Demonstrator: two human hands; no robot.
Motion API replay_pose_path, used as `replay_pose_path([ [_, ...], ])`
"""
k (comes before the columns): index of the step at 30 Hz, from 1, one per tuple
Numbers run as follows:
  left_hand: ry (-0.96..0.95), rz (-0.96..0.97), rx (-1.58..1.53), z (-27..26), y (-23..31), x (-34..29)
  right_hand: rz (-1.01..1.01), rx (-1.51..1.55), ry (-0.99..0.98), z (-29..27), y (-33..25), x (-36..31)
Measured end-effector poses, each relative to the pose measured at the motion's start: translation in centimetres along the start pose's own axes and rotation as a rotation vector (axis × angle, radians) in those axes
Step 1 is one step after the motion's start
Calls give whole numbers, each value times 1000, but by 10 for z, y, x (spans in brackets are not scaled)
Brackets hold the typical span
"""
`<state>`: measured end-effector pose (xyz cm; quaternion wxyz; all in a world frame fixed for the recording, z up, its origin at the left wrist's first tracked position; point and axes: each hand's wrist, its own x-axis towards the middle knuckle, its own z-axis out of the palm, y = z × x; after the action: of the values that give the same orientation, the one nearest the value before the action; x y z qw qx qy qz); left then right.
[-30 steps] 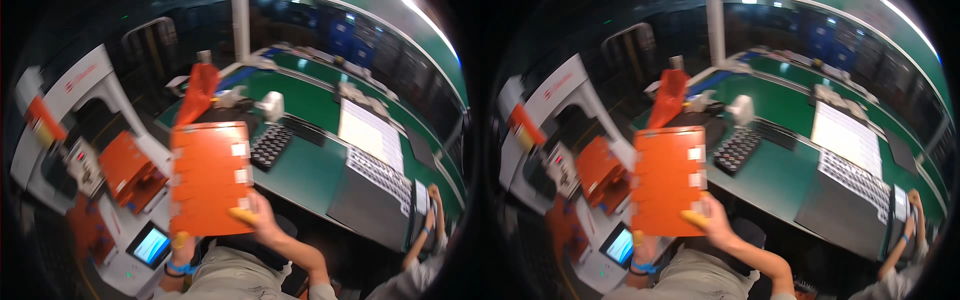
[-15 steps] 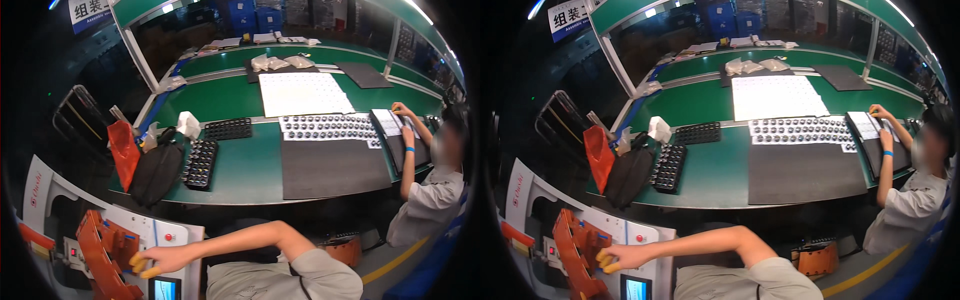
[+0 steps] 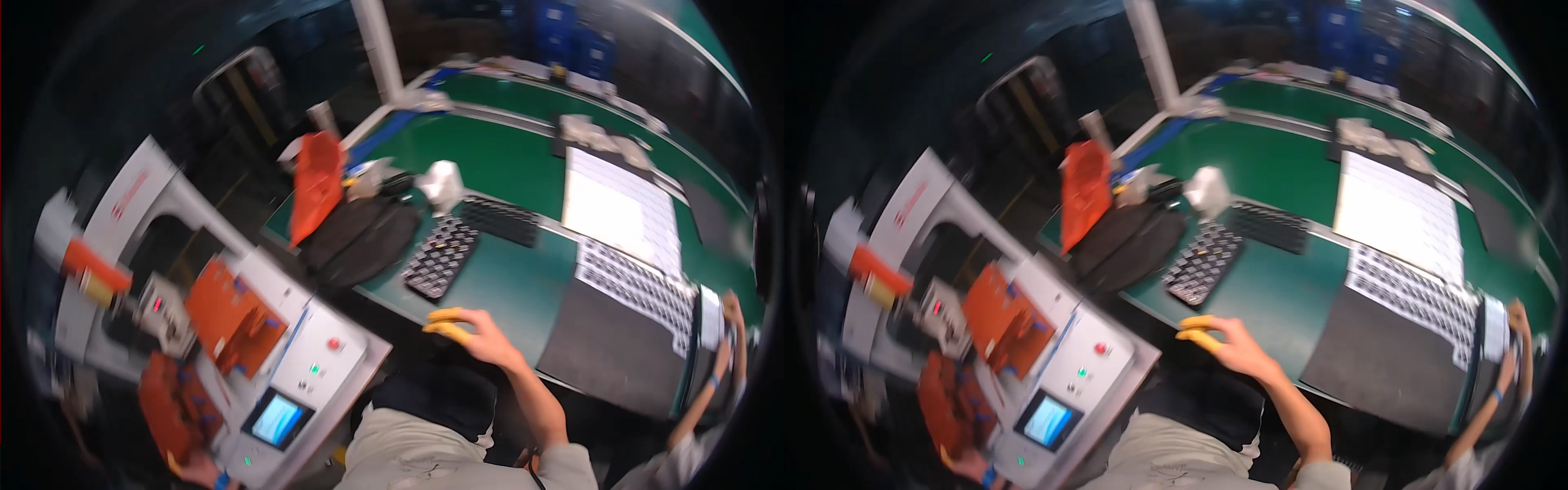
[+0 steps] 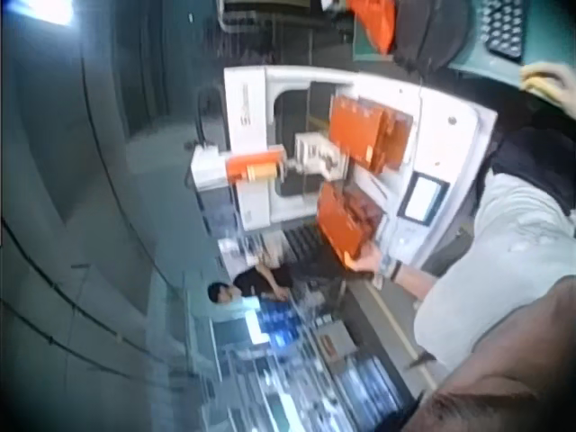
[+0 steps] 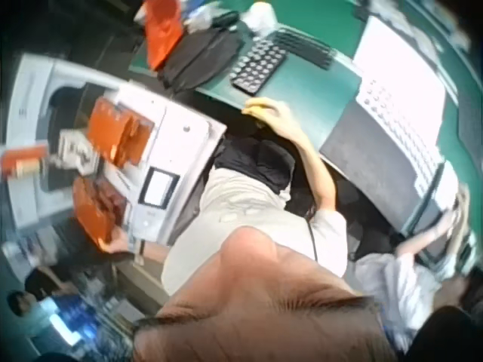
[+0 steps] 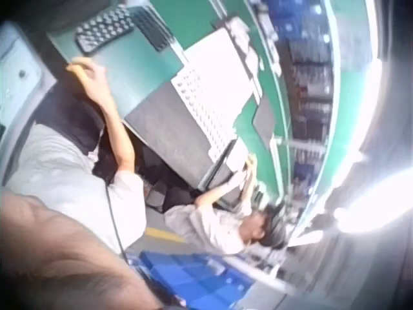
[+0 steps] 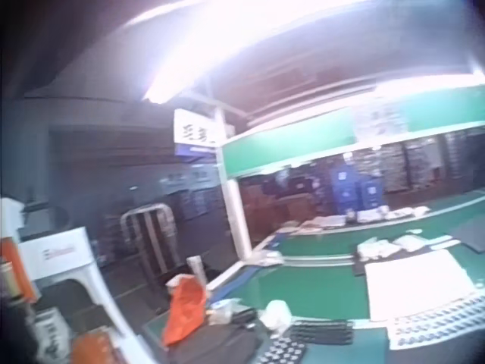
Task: The person places an orange rectangular tray on a green workbench and peels white adhesive squares from a sheet. They then pick up small cylindrical metal components from a black tray and place them onto the adhesive squares on the orange tray. Finally, the person moves the orange tray to a machine on the left.
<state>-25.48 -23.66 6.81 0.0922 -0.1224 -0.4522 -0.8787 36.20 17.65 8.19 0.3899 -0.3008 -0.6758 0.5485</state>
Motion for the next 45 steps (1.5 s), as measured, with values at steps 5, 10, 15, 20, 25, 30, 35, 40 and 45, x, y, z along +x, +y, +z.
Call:
replay_pose_path([
  [5,49,-268,-201,80,17,-42,35,-17,97,4,-2,-20],
  [10,175,-300,-294,30,-4,-2,33,41,83,10,16,-27],
  [15,304,-269,-231,66,6,-1,69,88,118,6,18,-31],
  [20,175,-306,-255,44,-10,30,85,87,133,8,27,-38],
  [25,243,-395,-216,44,-32,58,75,78,159,11,32,-42],
  [30,67,-485,-125,-9,-48,132,177,40,196,10,25,-44],
  [35,-63,-742,-388,-77,-21,115,108,34,41,6,19,-41],
  [40,-243,-103,410,91,-32,47,76,28,168,-29,10,-65],
  [45,-642,95,633,326,-78,-132,-41,-168,357,-37,34,-75],
])
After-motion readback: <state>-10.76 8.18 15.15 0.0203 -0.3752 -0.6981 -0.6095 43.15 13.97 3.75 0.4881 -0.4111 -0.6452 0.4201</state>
